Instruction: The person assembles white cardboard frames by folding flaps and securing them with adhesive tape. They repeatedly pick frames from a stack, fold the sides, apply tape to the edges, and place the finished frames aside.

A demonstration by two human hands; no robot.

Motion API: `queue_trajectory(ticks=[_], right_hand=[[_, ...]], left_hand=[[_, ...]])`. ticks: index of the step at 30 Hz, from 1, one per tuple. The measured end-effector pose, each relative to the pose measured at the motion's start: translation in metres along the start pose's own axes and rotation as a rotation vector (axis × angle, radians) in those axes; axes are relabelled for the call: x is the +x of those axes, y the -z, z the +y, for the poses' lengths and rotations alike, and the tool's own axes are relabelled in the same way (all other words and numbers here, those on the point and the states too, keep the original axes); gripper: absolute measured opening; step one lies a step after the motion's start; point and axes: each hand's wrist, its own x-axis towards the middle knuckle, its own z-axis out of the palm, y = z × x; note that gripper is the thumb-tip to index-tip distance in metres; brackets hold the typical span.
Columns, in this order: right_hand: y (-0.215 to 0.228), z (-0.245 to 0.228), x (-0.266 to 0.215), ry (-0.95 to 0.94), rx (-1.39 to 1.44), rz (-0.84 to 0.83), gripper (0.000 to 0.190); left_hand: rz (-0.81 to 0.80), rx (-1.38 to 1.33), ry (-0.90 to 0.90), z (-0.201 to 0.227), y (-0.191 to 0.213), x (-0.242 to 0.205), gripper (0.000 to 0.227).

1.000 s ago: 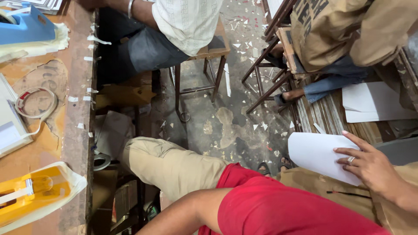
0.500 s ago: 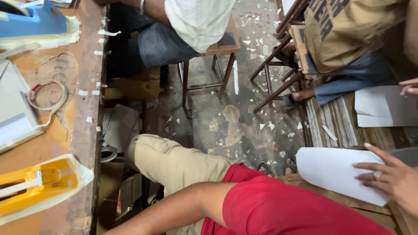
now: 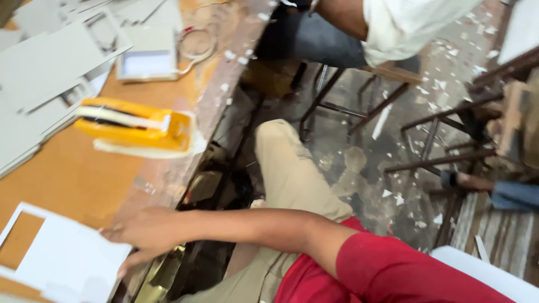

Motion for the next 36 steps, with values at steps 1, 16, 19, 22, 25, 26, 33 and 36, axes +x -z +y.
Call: queue_trajectory(ticks=[1, 16, 19, 22, 25, 26, 33, 36], right_hand=[[0.003, -0.003, -0.001, 0.012, 0.009, 0.007, 0.083], [0.032, 0.041, 0.031, -0.463, 0.786, 0.102, 0.042], [0.045, 0.060, 0.041, -0.485, 0.608, 0.034, 0.035], [0.064, 0.067, 0.058, -0.152, 0.293, 0.065, 0.031], [0.084, 0.054, 0.069, -0.224, 0.149, 0.043, 0.033], [0.093, 0.046, 0.070, -0.241, 0.123, 0.052, 0.034], [0.135, -0.027, 0.038, -0.114, 0.056, 0.294, 0.027], [0.155, -0.039, 0.018, 0.038, -0.410, 0.627, 0.023]], left_hand=[[0.011, -0.004, 0.021, 0.000, 0.009, 0.001, 0.027], [-0.319, 0.145, -0.095, 0.048, 0.040, -0.052, 0.010], [-0.340, 0.345, -0.344, 0.086, 0.033, -0.033, 0.014], [-0.431, 0.523, -0.588, 0.110, 0.002, 0.013, 0.028], [-0.595, 0.577, -0.752, 0.123, -0.031, 0.055, 0.055], [-0.627, 0.636, -0.797, 0.127, -0.042, 0.065, 0.060], [-0.765, 0.667, -0.565, 0.127, -0.053, 0.097, 0.018], [-0.465, 0.721, -0.702, 0.109, -0.045, 0.101, 0.023]])
